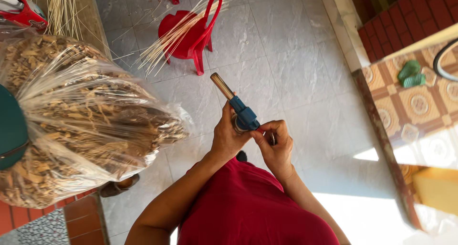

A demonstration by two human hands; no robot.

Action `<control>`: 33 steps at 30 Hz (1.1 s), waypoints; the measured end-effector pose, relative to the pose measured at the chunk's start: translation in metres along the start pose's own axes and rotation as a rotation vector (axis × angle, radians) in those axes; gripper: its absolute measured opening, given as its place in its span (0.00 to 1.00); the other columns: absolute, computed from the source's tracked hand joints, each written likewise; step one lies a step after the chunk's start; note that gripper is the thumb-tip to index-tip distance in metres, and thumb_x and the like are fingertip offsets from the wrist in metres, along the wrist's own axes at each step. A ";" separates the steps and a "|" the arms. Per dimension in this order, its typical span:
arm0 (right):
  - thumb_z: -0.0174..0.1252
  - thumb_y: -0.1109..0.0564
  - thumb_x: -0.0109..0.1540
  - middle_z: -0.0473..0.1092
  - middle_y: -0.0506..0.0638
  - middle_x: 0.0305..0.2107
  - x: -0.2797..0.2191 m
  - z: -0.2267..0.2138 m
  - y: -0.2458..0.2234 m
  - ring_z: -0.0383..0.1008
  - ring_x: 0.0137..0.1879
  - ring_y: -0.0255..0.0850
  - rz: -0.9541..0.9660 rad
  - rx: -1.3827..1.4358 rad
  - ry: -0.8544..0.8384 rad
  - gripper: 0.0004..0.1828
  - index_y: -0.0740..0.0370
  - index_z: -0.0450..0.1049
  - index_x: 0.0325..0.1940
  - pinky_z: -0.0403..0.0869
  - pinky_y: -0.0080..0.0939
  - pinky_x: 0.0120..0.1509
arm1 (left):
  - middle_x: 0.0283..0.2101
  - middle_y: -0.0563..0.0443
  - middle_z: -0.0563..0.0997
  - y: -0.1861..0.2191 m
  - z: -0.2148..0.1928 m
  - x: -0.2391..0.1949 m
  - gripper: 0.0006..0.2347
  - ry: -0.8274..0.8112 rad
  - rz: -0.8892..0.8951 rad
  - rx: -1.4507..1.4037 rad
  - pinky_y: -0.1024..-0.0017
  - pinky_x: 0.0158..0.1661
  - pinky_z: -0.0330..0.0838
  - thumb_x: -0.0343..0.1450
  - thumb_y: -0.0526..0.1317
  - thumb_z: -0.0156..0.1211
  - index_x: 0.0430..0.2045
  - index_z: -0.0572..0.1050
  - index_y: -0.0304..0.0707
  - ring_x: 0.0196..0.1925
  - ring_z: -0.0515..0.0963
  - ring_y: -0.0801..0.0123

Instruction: The person sits on the floor and uses a knife to trim thin bamboo sticks, then uses a blowtorch to heat and straighten them. The person also picks up and places sticks on a red plastic chair and a wooden bench, and briefly walks to retrieve a gas canister before returning to the work area.

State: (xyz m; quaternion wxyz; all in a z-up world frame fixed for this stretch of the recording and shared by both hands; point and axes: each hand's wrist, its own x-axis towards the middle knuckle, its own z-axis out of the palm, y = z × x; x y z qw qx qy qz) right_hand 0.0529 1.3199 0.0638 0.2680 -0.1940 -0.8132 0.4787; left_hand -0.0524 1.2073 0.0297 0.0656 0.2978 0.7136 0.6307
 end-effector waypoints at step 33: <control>0.67 0.67 0.61 0.74 0.46 0.32 0.624 -0.071 0.234 0.65 0.28 0.25 -0.031 0.205 -0.344 0.15 0.62 0.67 0.44 0.65 0.27 0.30 | 0.49 0.41 0.79 -0.139 0.227 0.578 0.42 0.147 -0.252 0.002 0.60 0.50 0.79 0.59 0.35 0.76 0.67 0.53 0.39 0.52 0.83 0.54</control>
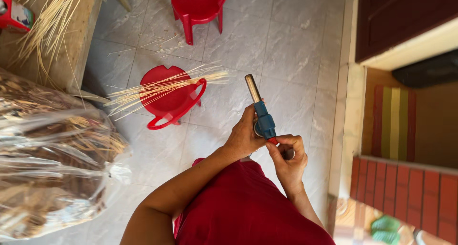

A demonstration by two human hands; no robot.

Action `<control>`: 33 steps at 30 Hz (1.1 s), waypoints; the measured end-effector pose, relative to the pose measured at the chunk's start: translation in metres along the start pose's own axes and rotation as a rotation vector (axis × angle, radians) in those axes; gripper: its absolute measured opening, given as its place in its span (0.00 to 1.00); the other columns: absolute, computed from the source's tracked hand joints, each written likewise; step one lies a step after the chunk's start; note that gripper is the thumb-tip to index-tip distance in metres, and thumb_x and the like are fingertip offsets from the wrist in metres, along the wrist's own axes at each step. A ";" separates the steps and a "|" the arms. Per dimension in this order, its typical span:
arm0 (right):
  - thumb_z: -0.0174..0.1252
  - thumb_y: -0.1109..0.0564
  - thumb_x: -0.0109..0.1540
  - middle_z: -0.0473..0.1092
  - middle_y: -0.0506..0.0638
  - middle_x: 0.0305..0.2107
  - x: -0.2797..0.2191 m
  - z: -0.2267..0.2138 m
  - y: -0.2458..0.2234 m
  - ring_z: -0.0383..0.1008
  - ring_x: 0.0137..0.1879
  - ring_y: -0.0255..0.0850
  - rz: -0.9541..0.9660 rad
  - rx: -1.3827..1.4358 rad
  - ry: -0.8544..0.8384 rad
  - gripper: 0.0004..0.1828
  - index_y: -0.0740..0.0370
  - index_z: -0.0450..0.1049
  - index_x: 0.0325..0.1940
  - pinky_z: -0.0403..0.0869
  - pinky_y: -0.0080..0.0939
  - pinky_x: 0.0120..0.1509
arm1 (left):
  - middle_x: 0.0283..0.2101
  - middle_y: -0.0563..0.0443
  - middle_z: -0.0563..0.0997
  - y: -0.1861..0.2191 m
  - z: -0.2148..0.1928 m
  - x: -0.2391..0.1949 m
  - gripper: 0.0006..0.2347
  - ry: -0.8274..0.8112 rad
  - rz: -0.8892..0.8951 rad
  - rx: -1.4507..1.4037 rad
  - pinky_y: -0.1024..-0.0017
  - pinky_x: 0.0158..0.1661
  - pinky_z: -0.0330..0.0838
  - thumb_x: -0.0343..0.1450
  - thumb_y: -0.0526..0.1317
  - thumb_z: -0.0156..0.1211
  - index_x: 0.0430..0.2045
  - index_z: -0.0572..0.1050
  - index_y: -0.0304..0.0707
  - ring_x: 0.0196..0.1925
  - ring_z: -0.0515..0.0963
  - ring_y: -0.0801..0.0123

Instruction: The person sits on the floor and uses a knife to trim thin bamboo sticks, then uses a blowtorch to heat and straighten them. The person also picks up and places sticks on a red plastic chair and a wooden bench, and briefly walks to retrieve a gas canister before returning to the work area.

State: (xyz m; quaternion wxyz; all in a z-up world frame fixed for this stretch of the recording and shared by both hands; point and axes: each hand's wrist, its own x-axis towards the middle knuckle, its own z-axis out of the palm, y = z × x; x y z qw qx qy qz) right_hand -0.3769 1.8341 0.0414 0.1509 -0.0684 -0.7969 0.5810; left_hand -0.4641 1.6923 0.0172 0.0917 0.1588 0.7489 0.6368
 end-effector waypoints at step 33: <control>0.65 0.66 0.61 0.76 0.49 0.38 0.558 0.040 0.085 0.60 0.27 0.23 -0.185 0.191 -0.833 0.13 0.62 0.67 0.43 0.61 0.25 0.29 | 0.38 0.41 0.83 -0.050 -0.013 0.441 0.31 0.845 -0.157 0.063 0.58 0.40 0.79 0.61 0.50 0.77 0.48 0.62 0.34 0.40 0.86 0.48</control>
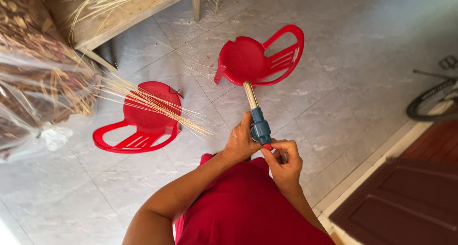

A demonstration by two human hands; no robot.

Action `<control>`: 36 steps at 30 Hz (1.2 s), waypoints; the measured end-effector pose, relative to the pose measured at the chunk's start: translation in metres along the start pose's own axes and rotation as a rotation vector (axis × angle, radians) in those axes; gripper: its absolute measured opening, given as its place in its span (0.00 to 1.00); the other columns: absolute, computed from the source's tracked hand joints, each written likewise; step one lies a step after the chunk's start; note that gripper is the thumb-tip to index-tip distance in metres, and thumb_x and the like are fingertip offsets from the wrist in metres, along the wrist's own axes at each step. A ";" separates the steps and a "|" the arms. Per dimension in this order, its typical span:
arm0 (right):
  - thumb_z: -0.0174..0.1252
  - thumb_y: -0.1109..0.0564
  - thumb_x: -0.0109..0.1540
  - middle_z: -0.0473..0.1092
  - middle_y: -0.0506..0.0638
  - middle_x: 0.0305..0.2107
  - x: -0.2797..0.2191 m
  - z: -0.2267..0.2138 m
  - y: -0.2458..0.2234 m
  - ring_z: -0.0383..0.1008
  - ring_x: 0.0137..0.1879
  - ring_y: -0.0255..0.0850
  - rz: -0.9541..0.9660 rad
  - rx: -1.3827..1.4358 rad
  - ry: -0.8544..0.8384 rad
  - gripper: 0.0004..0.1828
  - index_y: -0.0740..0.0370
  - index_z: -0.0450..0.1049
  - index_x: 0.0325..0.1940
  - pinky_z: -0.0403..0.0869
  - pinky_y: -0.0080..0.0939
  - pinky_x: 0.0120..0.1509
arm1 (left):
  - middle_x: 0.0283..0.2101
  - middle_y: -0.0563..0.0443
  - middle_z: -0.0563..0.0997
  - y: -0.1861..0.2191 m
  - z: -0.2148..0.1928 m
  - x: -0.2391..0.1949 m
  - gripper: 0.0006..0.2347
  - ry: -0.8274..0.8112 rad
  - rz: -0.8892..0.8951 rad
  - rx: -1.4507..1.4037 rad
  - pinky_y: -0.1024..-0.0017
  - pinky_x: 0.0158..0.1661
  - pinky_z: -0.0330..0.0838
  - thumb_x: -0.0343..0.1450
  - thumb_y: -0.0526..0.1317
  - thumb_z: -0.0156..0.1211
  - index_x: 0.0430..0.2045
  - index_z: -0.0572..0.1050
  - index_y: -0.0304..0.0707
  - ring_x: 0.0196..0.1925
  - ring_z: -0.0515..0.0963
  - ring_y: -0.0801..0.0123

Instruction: The person sits on the floor and uses a knife to trim thin bamboo sticks, then uses a blowtorch to heat and straighten them. The person also picks up and places sticks on a red plastic chair and a wooden bench, and briefly walks to retrieve a gas canister before returning to the work area.

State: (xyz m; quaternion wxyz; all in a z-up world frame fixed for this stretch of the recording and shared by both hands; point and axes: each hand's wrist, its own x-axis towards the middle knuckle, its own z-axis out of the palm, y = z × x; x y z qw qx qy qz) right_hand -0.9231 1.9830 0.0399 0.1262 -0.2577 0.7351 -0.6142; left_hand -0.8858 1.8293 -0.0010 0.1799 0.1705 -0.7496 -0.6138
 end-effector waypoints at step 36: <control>0.61 0.52 0.66 0.63 0.45 0.16 0.416 0.133 0.067 0.60 0.22 0.30 -0.113 -0.165 -0.975 0.16 0.63 0.67 0.30 0.62 0.34 0.25 | 0.37 0.37 0.80 -0.087 -0.103 0.266 0.32 0.749 -0.316 0.142 0.55 0.42 0.76 0.65 0.49 0.73 0.57 0.63 0.32 0.42 0.82 0.42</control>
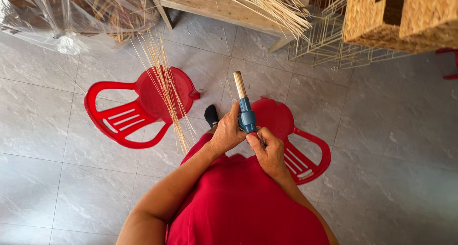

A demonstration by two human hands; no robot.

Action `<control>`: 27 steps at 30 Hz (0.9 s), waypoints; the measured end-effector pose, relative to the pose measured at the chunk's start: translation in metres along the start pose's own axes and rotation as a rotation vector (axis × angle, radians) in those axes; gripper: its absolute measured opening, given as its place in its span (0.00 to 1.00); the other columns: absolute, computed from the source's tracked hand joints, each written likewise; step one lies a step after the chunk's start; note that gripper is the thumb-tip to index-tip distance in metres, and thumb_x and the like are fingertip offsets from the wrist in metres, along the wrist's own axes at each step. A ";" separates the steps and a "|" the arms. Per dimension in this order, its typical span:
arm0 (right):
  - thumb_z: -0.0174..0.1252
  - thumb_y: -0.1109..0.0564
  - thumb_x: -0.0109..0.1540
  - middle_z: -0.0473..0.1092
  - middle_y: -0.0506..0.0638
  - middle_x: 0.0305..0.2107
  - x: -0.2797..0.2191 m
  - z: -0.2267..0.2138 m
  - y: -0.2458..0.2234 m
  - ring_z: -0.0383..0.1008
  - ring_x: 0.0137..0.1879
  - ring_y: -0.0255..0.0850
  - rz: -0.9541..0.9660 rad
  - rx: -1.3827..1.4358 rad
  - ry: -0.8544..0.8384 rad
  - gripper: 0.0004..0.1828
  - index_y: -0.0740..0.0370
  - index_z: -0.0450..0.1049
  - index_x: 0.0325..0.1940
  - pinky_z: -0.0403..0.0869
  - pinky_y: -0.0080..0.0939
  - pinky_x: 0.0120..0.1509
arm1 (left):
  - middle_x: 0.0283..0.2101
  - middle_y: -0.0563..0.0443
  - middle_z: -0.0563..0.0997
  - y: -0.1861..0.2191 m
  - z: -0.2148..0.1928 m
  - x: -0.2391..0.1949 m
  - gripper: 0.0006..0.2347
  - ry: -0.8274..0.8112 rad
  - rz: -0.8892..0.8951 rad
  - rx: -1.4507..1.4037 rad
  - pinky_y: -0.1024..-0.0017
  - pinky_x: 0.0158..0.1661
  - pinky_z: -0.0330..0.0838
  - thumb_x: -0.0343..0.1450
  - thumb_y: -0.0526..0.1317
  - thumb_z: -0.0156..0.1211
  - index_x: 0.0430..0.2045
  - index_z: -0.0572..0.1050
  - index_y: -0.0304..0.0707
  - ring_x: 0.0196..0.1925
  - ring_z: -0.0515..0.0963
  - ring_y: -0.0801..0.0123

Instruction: The person sits on the floor and uses a knife to trim thin bamboo sticks, then uses a blowtorch to heat and straighten them. The person also picks up and places sticks on a red plastic chair and a wooden bench, and briefly walks to retrieve a gas canister before returning to the work area.

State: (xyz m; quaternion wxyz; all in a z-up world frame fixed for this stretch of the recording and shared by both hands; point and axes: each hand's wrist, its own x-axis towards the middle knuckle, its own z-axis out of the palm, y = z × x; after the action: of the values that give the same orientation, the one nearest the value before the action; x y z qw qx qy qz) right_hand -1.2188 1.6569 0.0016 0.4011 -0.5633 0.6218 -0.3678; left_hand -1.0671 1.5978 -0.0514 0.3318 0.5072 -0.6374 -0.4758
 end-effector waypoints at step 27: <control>0.66 0.51 0.62 0.63 0.46 0.17 0.291 0.054 0.073 0.60 0.24 0.33 -0.005 -0.104 -0.548 0.19 0.63 0.67 0.27 0.62 0.38 0.28 | 0.46 0.36 0.80 -0.109 -0.043 0.197 0.33 0.452 -0.165 -0.095 0.58 0.46 0.77 0.61 0.35 0.73 0.60 0.62 0.31 0.48 0.82 0.44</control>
State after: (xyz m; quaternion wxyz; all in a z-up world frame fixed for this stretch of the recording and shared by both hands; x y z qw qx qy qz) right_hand -1.2116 1.3744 -0.1120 0.5242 -0.6629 0.5067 -0.1702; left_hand -1.0442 1.3928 -0.1516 0.4494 0.6348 -0.4804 -0.4053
